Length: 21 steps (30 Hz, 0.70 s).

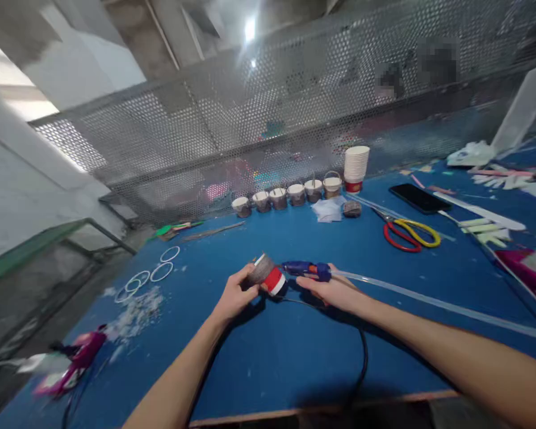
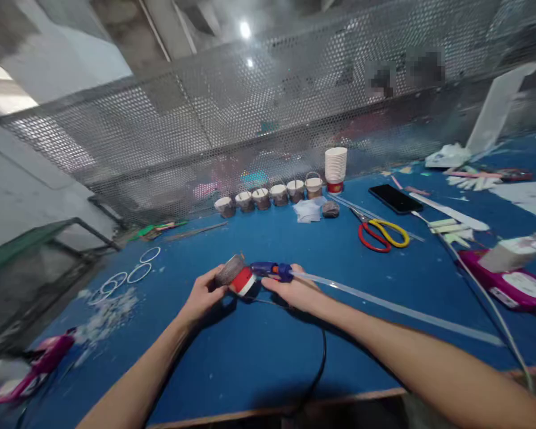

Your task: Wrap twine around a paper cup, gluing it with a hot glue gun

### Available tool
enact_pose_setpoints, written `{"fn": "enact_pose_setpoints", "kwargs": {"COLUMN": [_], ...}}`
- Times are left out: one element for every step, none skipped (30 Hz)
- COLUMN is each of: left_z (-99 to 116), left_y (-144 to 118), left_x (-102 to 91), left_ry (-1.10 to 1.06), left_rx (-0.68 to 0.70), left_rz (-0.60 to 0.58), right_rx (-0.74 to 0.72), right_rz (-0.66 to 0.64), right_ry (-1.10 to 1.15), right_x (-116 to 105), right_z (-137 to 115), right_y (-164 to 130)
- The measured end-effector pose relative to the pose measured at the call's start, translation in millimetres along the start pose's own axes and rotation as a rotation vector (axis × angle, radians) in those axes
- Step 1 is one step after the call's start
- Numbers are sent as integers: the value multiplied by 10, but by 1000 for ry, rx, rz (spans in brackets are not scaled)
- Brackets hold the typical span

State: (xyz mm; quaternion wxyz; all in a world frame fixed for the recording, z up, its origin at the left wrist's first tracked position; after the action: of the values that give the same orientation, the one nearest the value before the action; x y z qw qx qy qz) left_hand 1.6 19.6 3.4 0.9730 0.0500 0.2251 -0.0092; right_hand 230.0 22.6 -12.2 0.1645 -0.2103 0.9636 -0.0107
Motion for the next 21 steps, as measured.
{"fn": "enact_pose_setpoints", "kwargs": {"left_z": [11,21,31,40,47,54,61,70,81,95,110,128,145,162,176,188,198,205,210,213,214], "left_y": [9,15,18,17,11,0,-15,-32,-51,-69,-86,-102,-115,-126,-136,-145,-154,-163,-172,-181,-190], "left_x": [21,43,67,95,124,155,186,216,244,270,291,309,325,339,352,365,377,389,400,409,417], "left_ry": [-15,-31,-50,-70,-93,-118,-143,-169,-195,-218,-235,-245,-249,-249,-243,-237,-232,-228,-225,-221,-217], "left_rx": [-17,-35,-56,-79,-106,-134,-163,-189,-210,-226,-238,-245,-249,-252,-255,-258,-259,-261,-261,-260,-258], "left_rz": [5,10,15,20,26,31,35,35,31,24,18,13,7,1,-5,-12,-19,-27,-34,-41,-51], "right_rx": [-16,-41,-73,-112,-162,-218,-278,-335,-384,-425,-460,-492,-522,-551,-582,-610,-635,-656,-670,-679,-683], "right_rz": [58,111,159,202,253,287,302,303,294,284,281,289,300,315,331,345,355,363,371,380,388], "right_ry": [14,31,50,71,98,126,154,176,187,179,151,108,58,12,-27,-58,-85,-111,-141,-177,-216], "right_x": [-18,-33,-42,-44,-41,-29,-9,17,45,73,99,121,141,158,172,184,194,202,208,210,210], "right_z": [-3,-5,-6,-5,-2,3,8,14,19,21,22,20,15,10,5,2,1,4,9,15,21], "right_y": [2,5,9,15,21,27,32,36,36,33,27,18,9,-1,-9,-15,-18,-18,-15,-10,-4]}}
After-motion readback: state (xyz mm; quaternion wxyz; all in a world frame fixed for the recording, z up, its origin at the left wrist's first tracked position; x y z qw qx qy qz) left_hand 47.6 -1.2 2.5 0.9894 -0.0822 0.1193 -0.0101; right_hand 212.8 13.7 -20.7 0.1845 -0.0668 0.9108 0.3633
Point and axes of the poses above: each hand's wrist, its own y-axis towards the middle knuckle, its own x-axis out of the palm, z = x × y, the point moved 2 cm from there along y, towards the middle knuckle, and after that the axes turned 5 degrees about -x, right-handed, at the moved point
